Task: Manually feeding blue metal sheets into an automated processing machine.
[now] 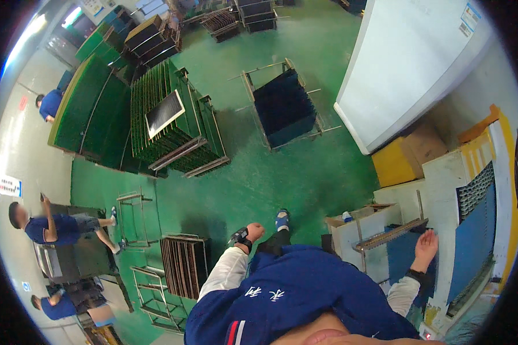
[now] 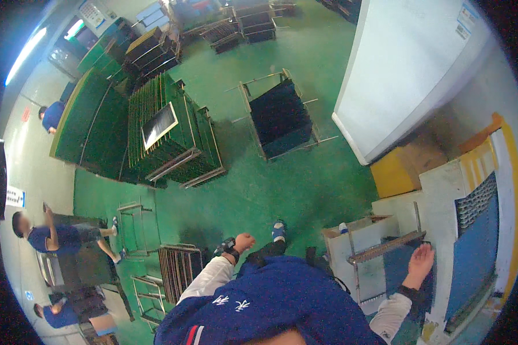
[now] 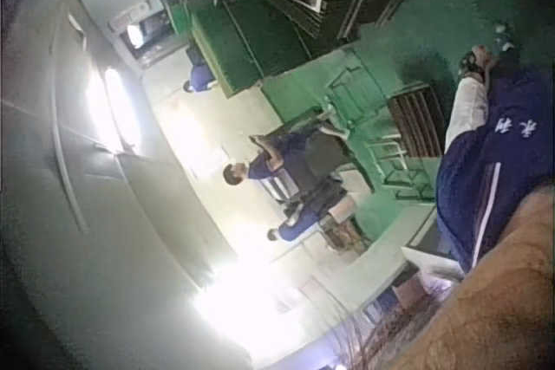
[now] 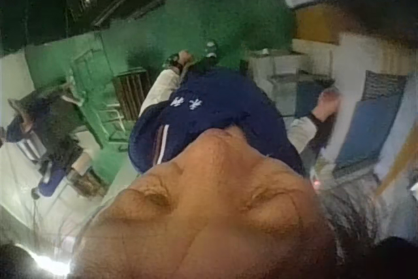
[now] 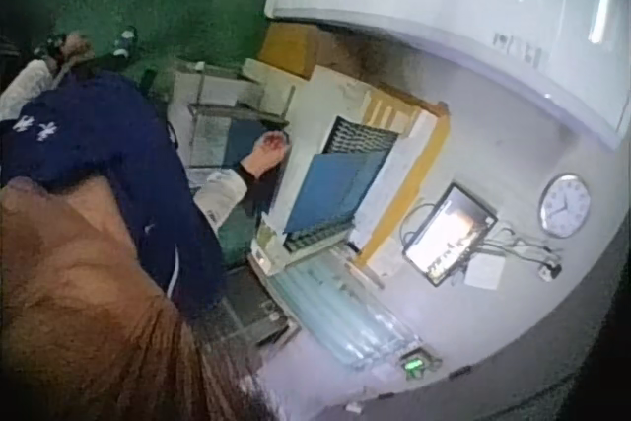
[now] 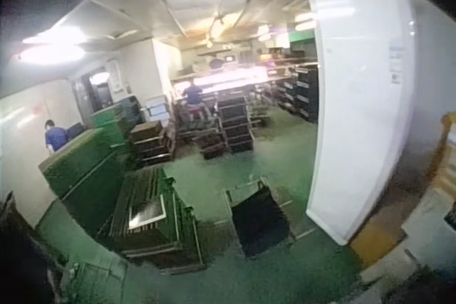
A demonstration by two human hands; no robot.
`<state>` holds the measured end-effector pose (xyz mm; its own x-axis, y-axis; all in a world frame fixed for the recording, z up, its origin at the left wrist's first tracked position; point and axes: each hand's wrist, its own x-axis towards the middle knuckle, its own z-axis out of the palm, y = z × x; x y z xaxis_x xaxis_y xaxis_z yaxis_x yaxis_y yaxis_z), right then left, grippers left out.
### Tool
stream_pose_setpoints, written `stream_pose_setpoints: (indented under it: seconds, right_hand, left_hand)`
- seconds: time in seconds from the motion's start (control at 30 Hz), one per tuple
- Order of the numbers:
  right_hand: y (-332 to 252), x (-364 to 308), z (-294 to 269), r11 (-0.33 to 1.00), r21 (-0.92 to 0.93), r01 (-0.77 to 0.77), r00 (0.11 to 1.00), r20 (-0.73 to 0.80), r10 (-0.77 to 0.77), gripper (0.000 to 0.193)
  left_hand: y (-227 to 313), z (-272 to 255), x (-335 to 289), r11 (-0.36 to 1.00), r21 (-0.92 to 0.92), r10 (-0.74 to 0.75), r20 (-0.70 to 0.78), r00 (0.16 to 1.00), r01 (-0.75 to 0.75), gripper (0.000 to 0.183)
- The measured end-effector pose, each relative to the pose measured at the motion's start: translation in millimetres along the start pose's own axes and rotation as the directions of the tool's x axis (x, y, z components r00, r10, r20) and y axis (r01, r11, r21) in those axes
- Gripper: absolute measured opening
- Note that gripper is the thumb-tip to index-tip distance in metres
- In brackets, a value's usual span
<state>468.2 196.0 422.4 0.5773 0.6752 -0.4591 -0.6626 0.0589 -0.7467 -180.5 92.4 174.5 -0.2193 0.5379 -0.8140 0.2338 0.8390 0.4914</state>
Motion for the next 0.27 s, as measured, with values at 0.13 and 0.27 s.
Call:
stream_pose_setpoints:
  seconds: [0.13,0.27]
  right_hand:
    - [70,-14,79,0.990,-0.044,-0.136,0.990,0.025,0.138,0.022]
    - [120,-15,128,0.972,-0.066,-0.227,0.971,0.061,0.231,0.025]
  left_hand:
    - [2,-58,43,0.996,-0.087,-0.008,0.030,1.000,0.010,0.014]
    - [37,-103,62,0.990,-0.123,-0.076,0.004,0.997,0.075,0.016]
